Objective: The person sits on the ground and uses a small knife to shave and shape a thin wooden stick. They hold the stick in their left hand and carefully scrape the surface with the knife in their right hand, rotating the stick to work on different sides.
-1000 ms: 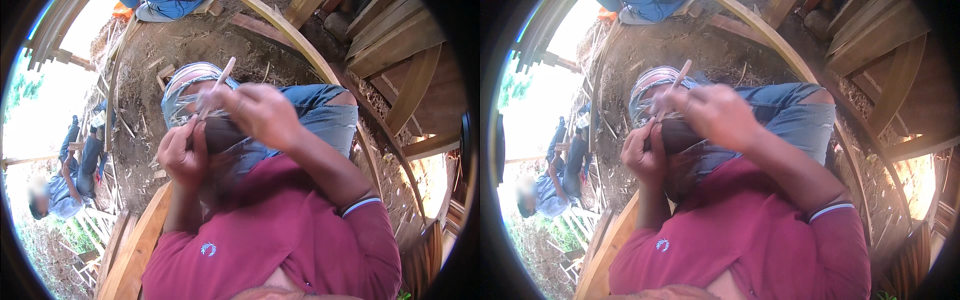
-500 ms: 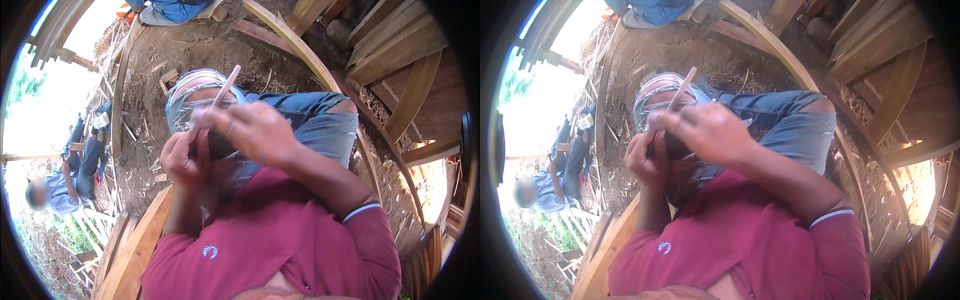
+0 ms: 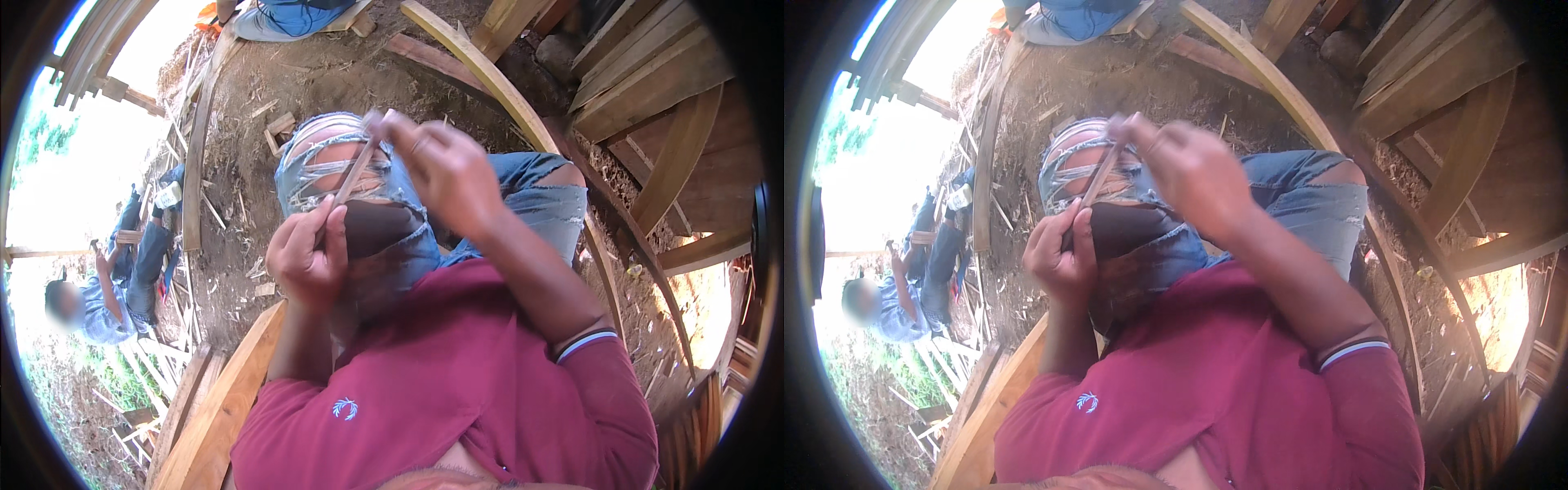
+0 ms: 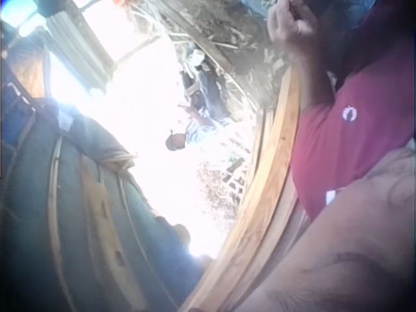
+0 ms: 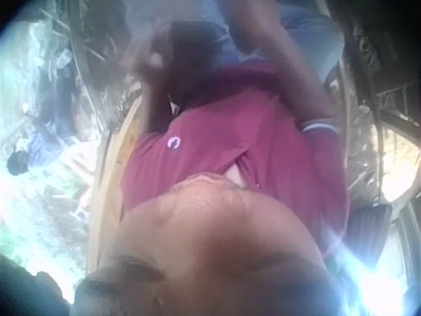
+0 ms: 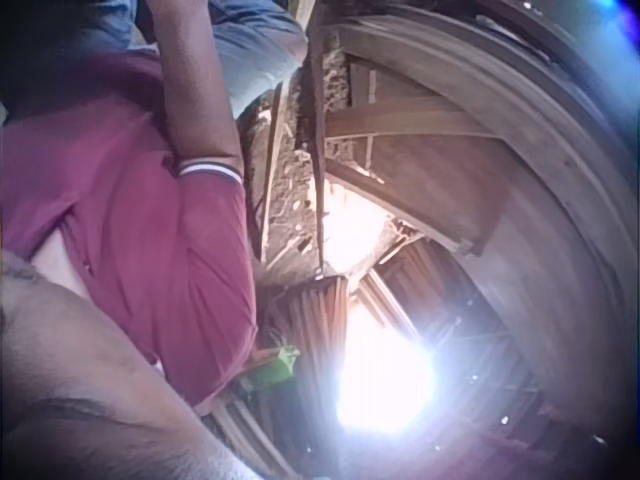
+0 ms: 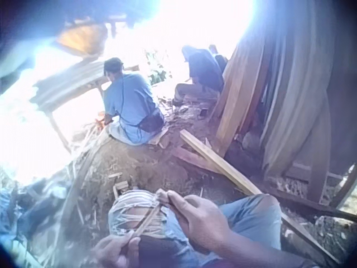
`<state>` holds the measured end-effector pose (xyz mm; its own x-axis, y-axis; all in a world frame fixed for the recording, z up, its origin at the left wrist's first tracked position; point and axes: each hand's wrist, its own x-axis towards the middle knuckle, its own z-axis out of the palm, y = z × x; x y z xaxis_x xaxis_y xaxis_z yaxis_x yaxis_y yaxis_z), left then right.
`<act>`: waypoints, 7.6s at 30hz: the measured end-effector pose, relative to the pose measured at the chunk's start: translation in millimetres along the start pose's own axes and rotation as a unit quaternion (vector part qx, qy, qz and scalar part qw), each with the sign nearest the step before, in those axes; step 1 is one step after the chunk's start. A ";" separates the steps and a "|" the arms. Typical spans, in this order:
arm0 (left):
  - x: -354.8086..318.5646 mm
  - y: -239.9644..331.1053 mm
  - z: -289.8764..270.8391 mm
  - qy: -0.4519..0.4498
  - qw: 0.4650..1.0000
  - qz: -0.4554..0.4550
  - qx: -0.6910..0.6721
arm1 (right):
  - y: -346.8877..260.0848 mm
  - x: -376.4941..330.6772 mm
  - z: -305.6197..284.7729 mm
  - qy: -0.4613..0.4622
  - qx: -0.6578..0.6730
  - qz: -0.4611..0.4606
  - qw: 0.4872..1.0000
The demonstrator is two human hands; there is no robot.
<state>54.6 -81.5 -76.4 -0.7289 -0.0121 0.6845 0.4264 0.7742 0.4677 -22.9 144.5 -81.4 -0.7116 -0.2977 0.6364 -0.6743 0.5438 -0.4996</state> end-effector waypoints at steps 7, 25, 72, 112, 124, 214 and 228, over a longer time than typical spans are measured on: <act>-2.2 6.3 -4.6 -0.018 0.999 -0.024 0.015 | 11.8 3.7 -6.5 0.001 -0.025 0.049 0.998; -6.1 1.1 -2.4 -0.008 1.000 -0.014 0.008 | 5.5 0.1 1.1 -0.016 -0.009 0.059 0.998; 0.9 1.4 0.2 0.000 1.000 -0.030 0.004 | 3.2 4.5 2.3 -0.013 0.001 0.011 1.000; -4.1 1.8 -7.6 -0.007 1.000 -0.019 0.007 | -33.3 -6.2 1.6 -0.057 0.052 -0.016 0.997; -7.8 6.5 -6.5 -0.019 0.998 -0.054 0.039 | -24.3 -11.7 0.9 -0.054 0.027 -0.027 0.998; -3.8 1.8 1.3 0.010 0.998 -0.052 -0.029 | 16.3 1.1 12.0 0.025 -0.060 0.056 0.996; -8.6 0.8 -1.2 0.002 0.998 -0.063 -0.024 | 16.7 6.5 -6.7 0.074 -0.001 0.097 0.992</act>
<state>61.8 -81.5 -81.3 -0.7760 -0.1113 0.6208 0.3558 0.7355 0.5766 -37.5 157.0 -81.7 -0.7909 -0.0680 0.6081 -0.5266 0.5816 -0.6200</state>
